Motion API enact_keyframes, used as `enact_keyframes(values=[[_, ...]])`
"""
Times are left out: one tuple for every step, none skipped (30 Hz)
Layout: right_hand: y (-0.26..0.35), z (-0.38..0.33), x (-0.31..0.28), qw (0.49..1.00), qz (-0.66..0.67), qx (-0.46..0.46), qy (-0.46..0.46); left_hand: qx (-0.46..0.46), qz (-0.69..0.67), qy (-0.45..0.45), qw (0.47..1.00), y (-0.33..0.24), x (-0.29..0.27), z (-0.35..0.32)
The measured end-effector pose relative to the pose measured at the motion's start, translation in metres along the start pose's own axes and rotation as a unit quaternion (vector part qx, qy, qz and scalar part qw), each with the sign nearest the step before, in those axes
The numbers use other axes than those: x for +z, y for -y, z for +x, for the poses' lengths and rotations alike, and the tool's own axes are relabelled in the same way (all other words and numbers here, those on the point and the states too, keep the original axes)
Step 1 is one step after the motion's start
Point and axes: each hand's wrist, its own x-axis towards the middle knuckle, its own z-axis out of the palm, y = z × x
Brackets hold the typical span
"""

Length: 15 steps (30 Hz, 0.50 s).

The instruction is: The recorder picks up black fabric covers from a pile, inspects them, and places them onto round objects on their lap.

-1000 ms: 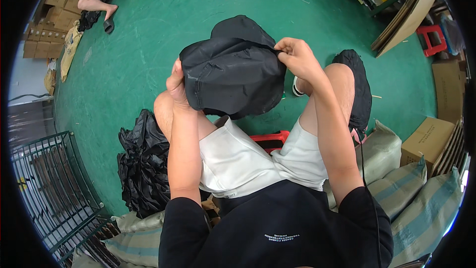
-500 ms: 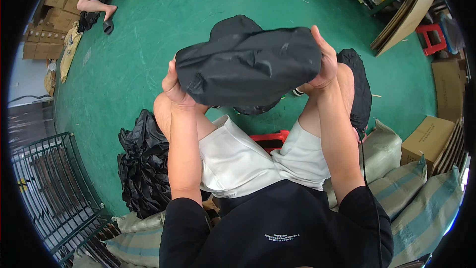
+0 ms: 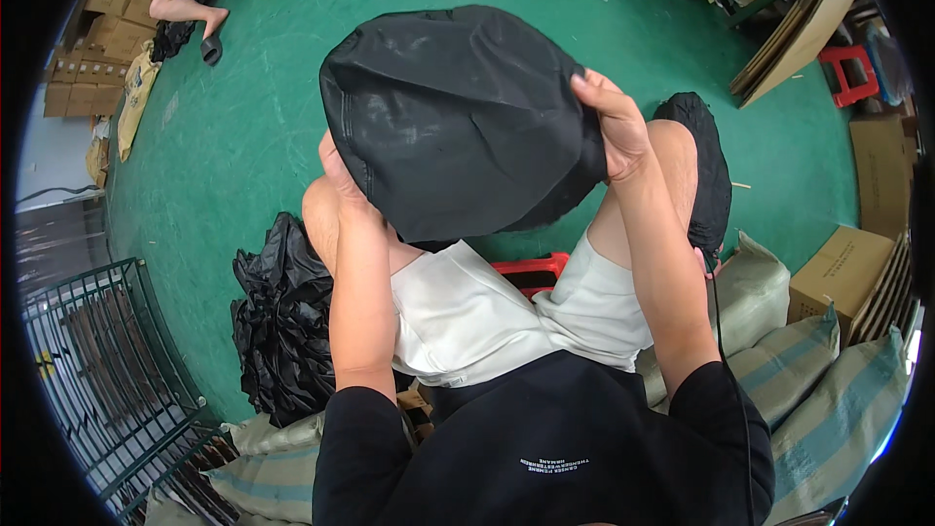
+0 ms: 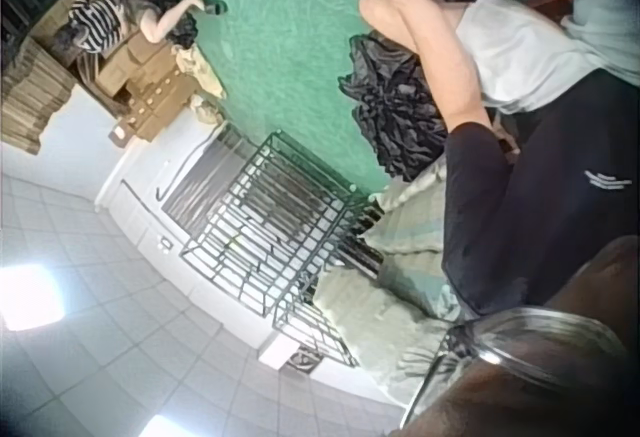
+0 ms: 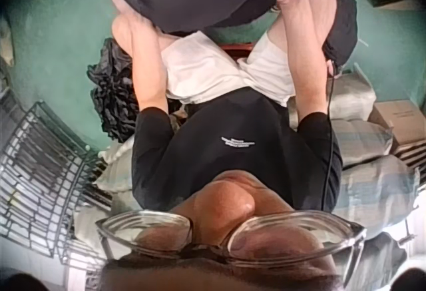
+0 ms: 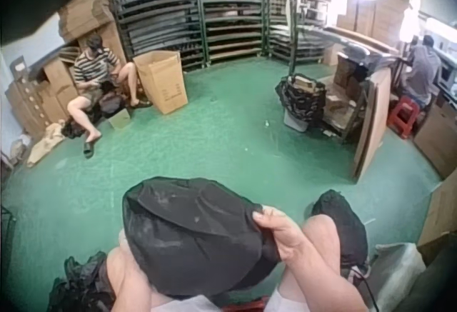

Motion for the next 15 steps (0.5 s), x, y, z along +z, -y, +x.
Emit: enact_keyframes(values=[[0.001,-0.003,0.005,1.0,0.001,0.001,0.0,-0.028,-0.063,-0.016,0.998,-0.005,0.017,0.001],[0.001,-0.01,0.011,0.996,0.086,-0.034,0.012,-0.056,-0.125,-0.032,0.99,-0.008,0.026,0.002],[0.001,-0.013,0.016,0.983,0.17,-0.069,0.026,-0.055,-0.124,-0.033,0.99,-0.009,0.023,0.003],[0.002,-0.013,0.015,0.981,0.146,-0.125,0.008,-0.043,-0.122,-0.061,0.99,-0.009,0.018,0.007],[0.002,-0.011,0.013,0.981,0.147,-0.123,0.01,-0.032,-0.12,-0.088,0.988,-0.009,0.016,0.009],[0.002,-0.009,0.01,0.977,0.18,-0.113,0.025,-0.039,-0.136,-0.082,0.987,-0.008,0.018,0.011],[0.002,-0.008,0.009,0.971,0.213,-0.103,0.04,-0.04,-0.136,-0.081,0.987,-0.006,0.018,0.012],[0.0,-0.009,0.008,0.97,0.213,-0.117,0.03,-0.062,-0.189,-0.04,0.979,-0.005,0.018,0.012],[0.001,-0.008,0.01,0.969,0.213,-0.117,0.03,-0.082,-0.24,0.0,0.967,-0.006,0.025,0.013],[0.003,-0.007,0.012,0.965,0.231,-0.114,0.046,-0.081,-0.24,0.0,0.967,-0.007,0.033,0.013],[0.005,-0.005,0.013,0.96,0.248,-0.111,0.063,-0.097,-0.222,-0.015,0.97,-0.007,0.042,0.011],[0.006,-0.004,0.012,0.96,0.249,-0.111,0.063,-0.112,-0.203,-0.03,0.972,-0.006,0.052,0.01],[0.009,-0.002,0.008,0.96,0.247,-0.13,0.037,-0.112,-0.203,-0.03,0.972,-0.003,0.053,0.009],[0.012,0.001,0.004,0.958,0.244,-0.149,0.011,-0.139,-0.213,-0.009,0.967,0.001,0.052,0.009],[0.016,0.003,-0.001,0.958,0.244,-0.149,0.011,-0.166,-0.223,0.012,0.961,0.006,0.051,0.009]])
